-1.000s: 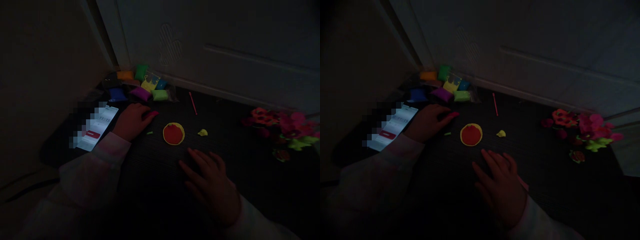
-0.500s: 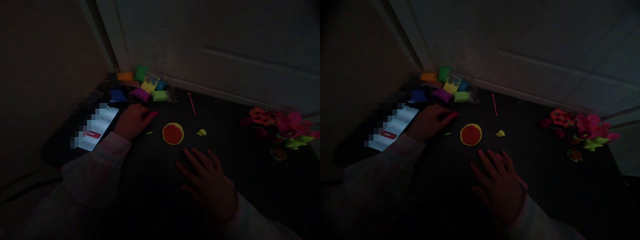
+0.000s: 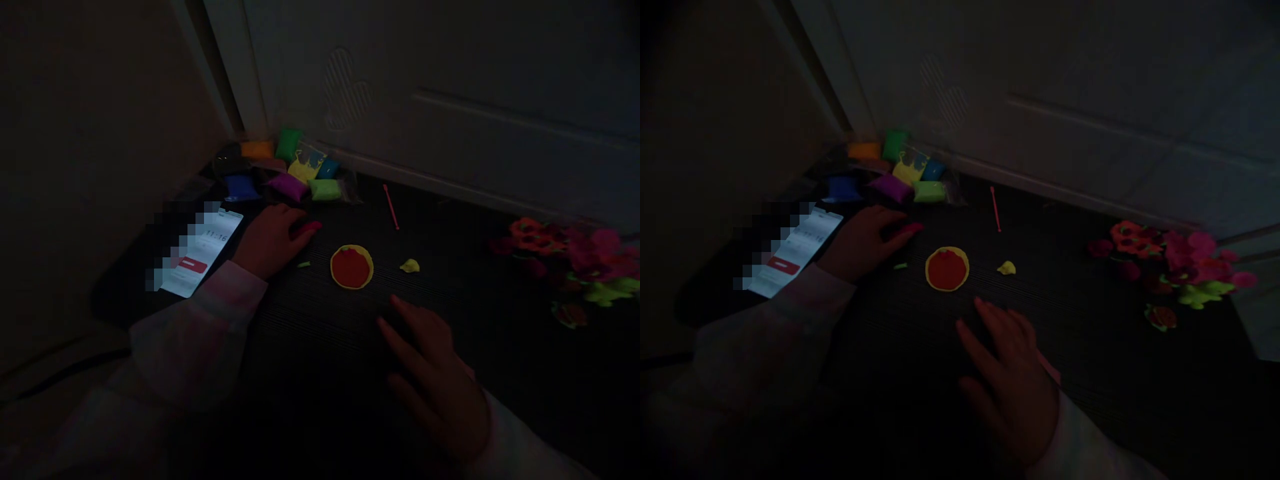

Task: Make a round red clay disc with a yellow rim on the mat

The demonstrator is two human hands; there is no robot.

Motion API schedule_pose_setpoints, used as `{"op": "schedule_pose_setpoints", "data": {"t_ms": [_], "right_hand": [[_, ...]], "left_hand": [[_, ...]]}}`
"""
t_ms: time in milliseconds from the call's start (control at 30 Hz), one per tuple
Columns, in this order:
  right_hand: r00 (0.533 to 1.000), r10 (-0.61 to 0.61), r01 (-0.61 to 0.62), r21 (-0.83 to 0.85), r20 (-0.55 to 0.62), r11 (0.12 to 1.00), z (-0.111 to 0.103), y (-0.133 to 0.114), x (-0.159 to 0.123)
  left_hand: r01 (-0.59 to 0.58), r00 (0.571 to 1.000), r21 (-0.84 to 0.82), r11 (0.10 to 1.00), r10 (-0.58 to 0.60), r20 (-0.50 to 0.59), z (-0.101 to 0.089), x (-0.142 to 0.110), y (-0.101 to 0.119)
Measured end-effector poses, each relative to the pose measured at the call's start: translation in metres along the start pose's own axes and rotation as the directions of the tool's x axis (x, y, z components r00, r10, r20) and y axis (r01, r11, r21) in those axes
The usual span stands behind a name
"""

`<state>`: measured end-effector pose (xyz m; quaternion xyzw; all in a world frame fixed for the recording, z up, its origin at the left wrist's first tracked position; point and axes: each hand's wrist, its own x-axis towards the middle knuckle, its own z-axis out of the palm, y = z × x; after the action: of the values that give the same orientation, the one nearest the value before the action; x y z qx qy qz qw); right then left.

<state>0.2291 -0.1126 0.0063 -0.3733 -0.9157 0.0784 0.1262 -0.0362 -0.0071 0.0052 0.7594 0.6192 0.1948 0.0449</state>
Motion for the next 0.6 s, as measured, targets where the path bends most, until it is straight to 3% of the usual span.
{"op": "schedule_pose_setpoints", "data": {"t_ms": [167,333,500,533,600], "right_hand": [[0.992,0.125,-0.128,0.25,0.029,0.96,-0.013,0.002,-0.004],[0.991,0.099,-0.127,0.385,0.092,0.914,-0.017,-0.006,0.015],[0.984,0.094,-0.149,0.425,0.149,0.893,-0.01,-0.014,0.022],[0.98,0.113,-0.18,0.5,0.163,0.847,-0.008,-0.016,0.02],[0.968,0.159,-0.251,0.734,0.193,0.632,-0.006,-0.018,0.019]], "left_hand": [[-0.066,0.985,-0.113,0.991,0.047,-0.167,-0.014,-0.01,0.02],[-0.227,0.974,-0.369,0.901,0.213,-0.08,-0.03,-0.04,0.06],[-0.183,0.983,-0.513,0.839,0.17,-0.073,-0.029,-0.056,0.073],[-0.168,0.986,-0.537,0.827,0.149,-0.078,-0.029,-0.057,0.072],[-0.148,0.989,-0.589,0.794,0.122,-0.084,-0.028,-0.057,0.072]]}}
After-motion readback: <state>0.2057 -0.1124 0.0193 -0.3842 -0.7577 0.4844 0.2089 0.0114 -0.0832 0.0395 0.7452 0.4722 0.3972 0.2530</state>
